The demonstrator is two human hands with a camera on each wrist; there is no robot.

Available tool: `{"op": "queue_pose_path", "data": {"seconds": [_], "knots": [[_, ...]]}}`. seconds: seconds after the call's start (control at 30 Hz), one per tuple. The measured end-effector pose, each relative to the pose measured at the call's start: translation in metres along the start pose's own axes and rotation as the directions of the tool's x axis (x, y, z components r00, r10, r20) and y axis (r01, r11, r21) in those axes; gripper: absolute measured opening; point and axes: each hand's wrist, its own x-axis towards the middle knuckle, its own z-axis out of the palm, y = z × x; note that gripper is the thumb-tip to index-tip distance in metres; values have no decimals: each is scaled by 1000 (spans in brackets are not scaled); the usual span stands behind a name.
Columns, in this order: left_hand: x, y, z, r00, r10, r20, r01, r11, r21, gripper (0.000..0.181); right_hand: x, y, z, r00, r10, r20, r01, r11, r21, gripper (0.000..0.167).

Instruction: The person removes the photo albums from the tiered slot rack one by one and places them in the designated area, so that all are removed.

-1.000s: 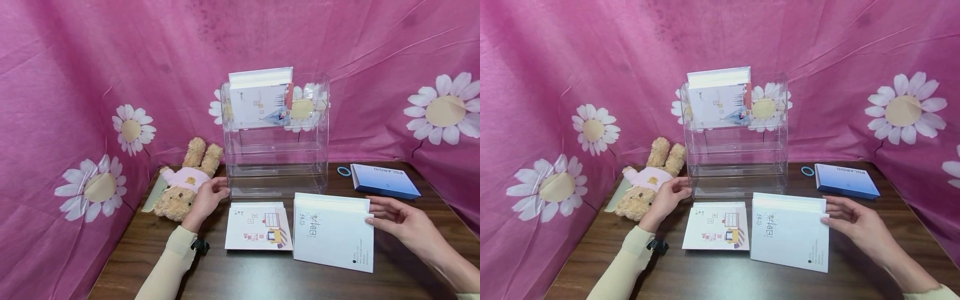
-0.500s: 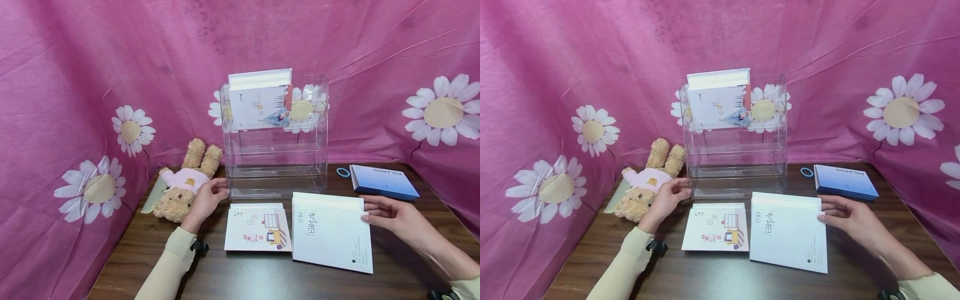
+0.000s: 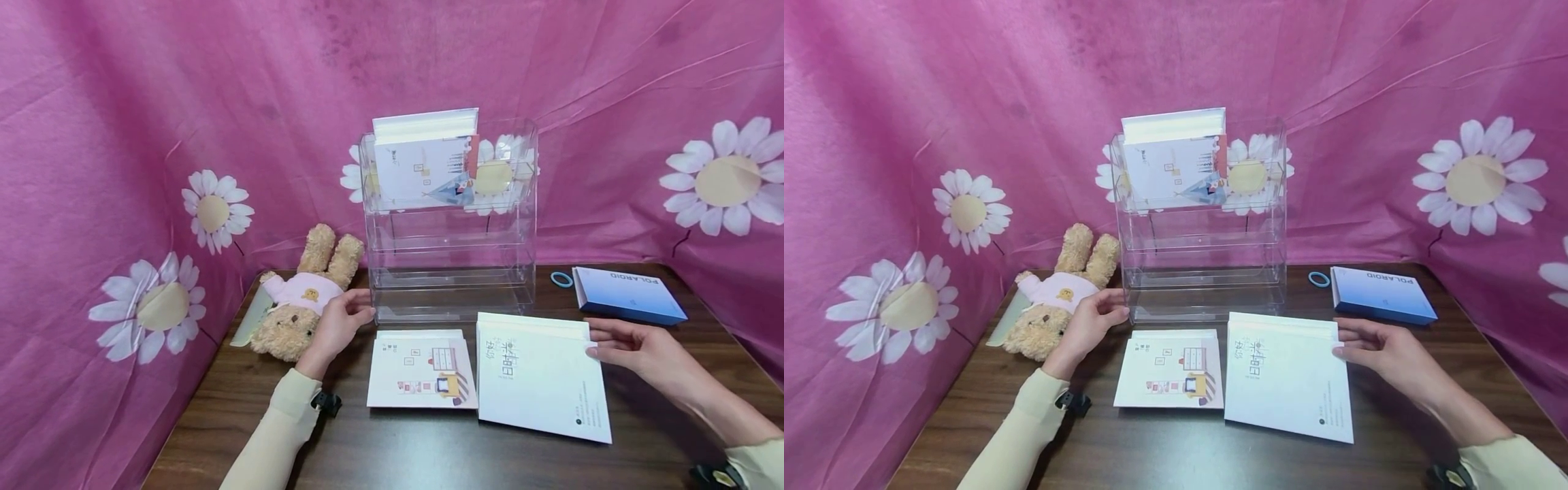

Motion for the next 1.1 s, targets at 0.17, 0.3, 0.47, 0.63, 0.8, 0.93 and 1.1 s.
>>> {"op": "queue_pose_path", "data": {"seconds": [0.17, 0.3, 0.47, 0.63, 0.8, 0.93, 1.1], "knots": [[0, -1, 0, 1000, 4, 2, -4, 1000, 4, 37, 2, 0, -2, 998, 52, 37, -51, 998, -23, 67], [0, -1, 1, 1000, 8, 4, -8, 1000, 4, 36, 4, -1, -2, 995, 89, 50, -87, 995, -47, 70], [0, -1, 1, 1000, 15, 1, -15, 1000, 7, 36, 6, 0, -2, 996, 79, 50, -76, 995, -59, 68], [0, -2, 0, 1000, 19, 1, -19, 1000, 10, 36, 9, 1, -2, 992, 110, 61, -106, 992, -68, 70], [0, -2, 0, 1000, 20, 0, -20, 1000, 6, 36, 11, 1, -2, 986, 150, 78, -147, 988, -49, 72], [0, -1, 0, 1000, 17, 0, -17, 1000, 7, 36, 14, 3, -1, 981, 173, 82, -171, 985, -34, 74], [-1, 1, 0, 1000, 3, 3, -3, 1000, 9, 37, 17, 6, 0, 975, 203, 89, -203, 979, -12, 78]]}}
